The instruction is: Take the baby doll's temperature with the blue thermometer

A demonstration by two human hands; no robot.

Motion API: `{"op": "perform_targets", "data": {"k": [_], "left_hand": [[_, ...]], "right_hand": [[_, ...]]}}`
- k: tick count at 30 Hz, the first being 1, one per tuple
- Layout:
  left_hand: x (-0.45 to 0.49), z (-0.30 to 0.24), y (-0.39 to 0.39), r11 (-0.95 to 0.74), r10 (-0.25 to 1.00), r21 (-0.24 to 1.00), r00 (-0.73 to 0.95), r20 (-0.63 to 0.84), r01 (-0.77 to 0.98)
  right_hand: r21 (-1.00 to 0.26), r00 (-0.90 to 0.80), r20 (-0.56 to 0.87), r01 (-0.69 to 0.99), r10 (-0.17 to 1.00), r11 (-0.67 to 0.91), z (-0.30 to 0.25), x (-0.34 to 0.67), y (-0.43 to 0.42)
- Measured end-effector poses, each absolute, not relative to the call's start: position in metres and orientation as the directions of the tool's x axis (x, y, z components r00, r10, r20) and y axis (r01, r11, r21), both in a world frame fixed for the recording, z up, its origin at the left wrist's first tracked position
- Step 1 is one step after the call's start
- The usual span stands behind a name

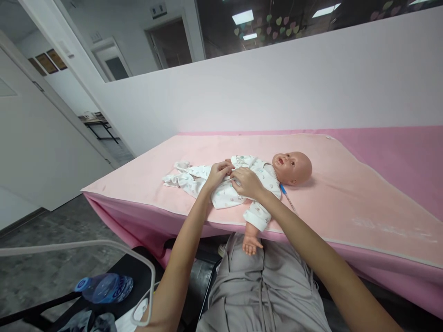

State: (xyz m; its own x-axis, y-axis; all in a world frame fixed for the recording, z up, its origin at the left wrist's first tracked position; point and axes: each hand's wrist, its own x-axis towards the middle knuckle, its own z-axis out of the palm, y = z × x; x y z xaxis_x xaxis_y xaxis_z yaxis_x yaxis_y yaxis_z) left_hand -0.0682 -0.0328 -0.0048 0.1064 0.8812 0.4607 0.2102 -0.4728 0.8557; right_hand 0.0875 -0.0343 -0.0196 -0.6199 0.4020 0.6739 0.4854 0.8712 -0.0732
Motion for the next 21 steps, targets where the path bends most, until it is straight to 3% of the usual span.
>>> {"op": "perform_targets", "data": {"k": [9, 13, 21], "left_hand": [[-0.076, -0.012, -0.055, -0.520, 0.839, 0.671, 0.168, 0.517, 0.529], [-0.076, -0.011, -0.055, -0.525, 0.850, 0.702, 0.250, 0.464, 0.481], [-0.080, -0.017, -0.052, -0.523, 0.852, 0.786, 0.233, 0.469, 0.331]], "right_hand": [[-0.067, -0.597, 0.693, 0.506, 0.405, 0.860, -0.021, 0.086, -0.033], [-0.050, -0.601, 0.694, 0.508, 0.396, 0.860, -0.021, 0.087, -0.034], [-0.076, -0.599, 0.698, 0.482, 0.392, 0.873, -0.021, 0.087, -0.034]]}}
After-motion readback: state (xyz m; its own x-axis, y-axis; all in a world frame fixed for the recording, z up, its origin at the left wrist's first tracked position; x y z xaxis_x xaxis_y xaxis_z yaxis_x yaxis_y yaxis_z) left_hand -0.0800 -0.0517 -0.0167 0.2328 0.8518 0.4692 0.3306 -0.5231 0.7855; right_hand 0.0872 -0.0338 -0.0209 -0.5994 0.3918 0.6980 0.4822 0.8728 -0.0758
